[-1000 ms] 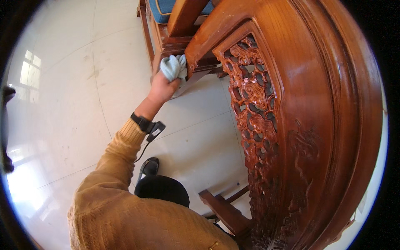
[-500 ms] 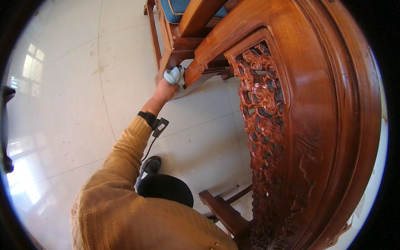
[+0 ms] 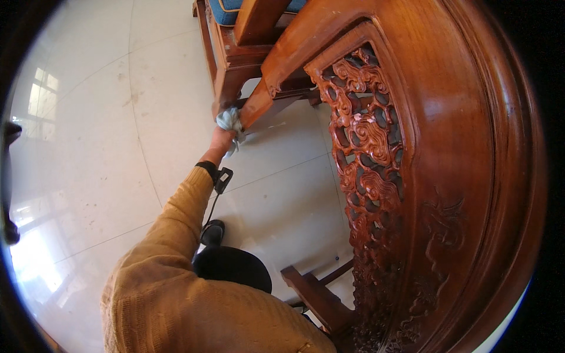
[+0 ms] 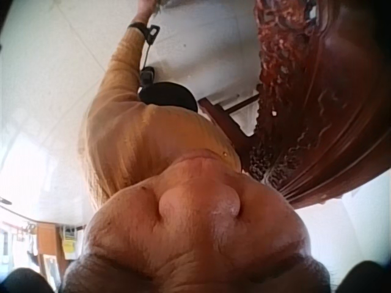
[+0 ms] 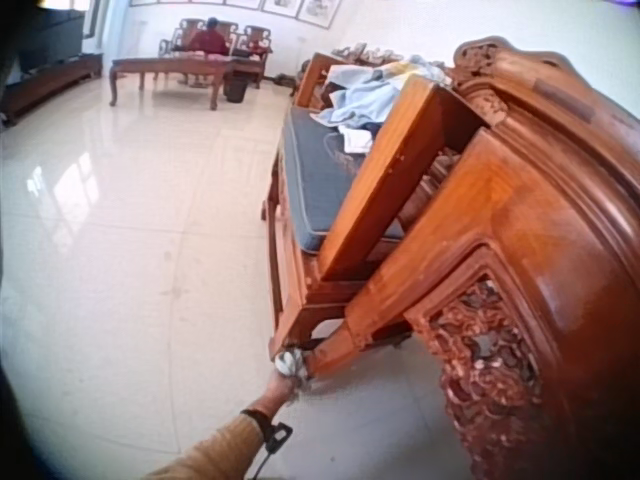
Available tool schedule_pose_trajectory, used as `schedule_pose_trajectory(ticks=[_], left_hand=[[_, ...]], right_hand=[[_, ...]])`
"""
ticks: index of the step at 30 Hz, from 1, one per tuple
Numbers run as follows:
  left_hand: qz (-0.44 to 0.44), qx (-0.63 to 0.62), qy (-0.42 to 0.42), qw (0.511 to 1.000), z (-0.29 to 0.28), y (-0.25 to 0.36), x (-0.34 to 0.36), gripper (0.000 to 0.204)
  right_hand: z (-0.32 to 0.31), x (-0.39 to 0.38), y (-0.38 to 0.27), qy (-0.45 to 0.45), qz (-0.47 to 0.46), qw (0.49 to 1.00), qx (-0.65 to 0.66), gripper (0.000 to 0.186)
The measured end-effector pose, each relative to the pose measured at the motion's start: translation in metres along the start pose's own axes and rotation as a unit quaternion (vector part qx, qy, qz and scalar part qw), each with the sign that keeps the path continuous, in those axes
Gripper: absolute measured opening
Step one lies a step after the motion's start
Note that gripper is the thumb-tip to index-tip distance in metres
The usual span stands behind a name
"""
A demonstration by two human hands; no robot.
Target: The person wipes a carved wooden table and adjacent chair with a cloth, cleaning the legs, carved panels, and tabletop. They move small items on the table to reach the surface and continue wiping different sections of the furniture.
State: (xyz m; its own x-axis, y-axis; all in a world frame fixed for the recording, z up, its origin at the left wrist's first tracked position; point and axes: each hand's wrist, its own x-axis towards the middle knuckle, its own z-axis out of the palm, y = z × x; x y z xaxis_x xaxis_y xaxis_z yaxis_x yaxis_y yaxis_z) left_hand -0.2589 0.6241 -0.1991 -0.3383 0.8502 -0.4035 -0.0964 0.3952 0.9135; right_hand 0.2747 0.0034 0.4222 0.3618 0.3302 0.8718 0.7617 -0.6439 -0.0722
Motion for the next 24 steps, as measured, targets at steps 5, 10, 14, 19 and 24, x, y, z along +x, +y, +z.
schedule_pose_trajectory(ticks=[5,10,14,19,24], left_hand=[[-0.038,0.159,0.017,0.986,-0.011,0.002,0.002,0.038],[0.173,-0.3,0.148,0.926,-0.036,0.095,-0.062,0.027],[0.307,-0.275,0.072,0.908,-0.069,0.188,-0.089,0.03],[0.412,-0.01,0.18,0.893,-0.043,0.231,-0.054,0.024],[0.376,-0.044,0.2,0.903,-0.018,0.146,-0.01,0.026]], right_hand=[[0.016,0.007,0.002,-0.051,-0.066,0.952,0.296,0.055],[0.014,-0.004,-0.039,0.006,0.078,0.995,0.067,0.046],[0.012,-0.013,-0.082,0.002,0.057,0.996,0.062,0.037],[0.021,-0.011,-0.105,0.017,0.028,0.998,0.061,0.031],[0.021,-0.012,-0.114,0.006,0.019,0.989,0.144,0.033]])
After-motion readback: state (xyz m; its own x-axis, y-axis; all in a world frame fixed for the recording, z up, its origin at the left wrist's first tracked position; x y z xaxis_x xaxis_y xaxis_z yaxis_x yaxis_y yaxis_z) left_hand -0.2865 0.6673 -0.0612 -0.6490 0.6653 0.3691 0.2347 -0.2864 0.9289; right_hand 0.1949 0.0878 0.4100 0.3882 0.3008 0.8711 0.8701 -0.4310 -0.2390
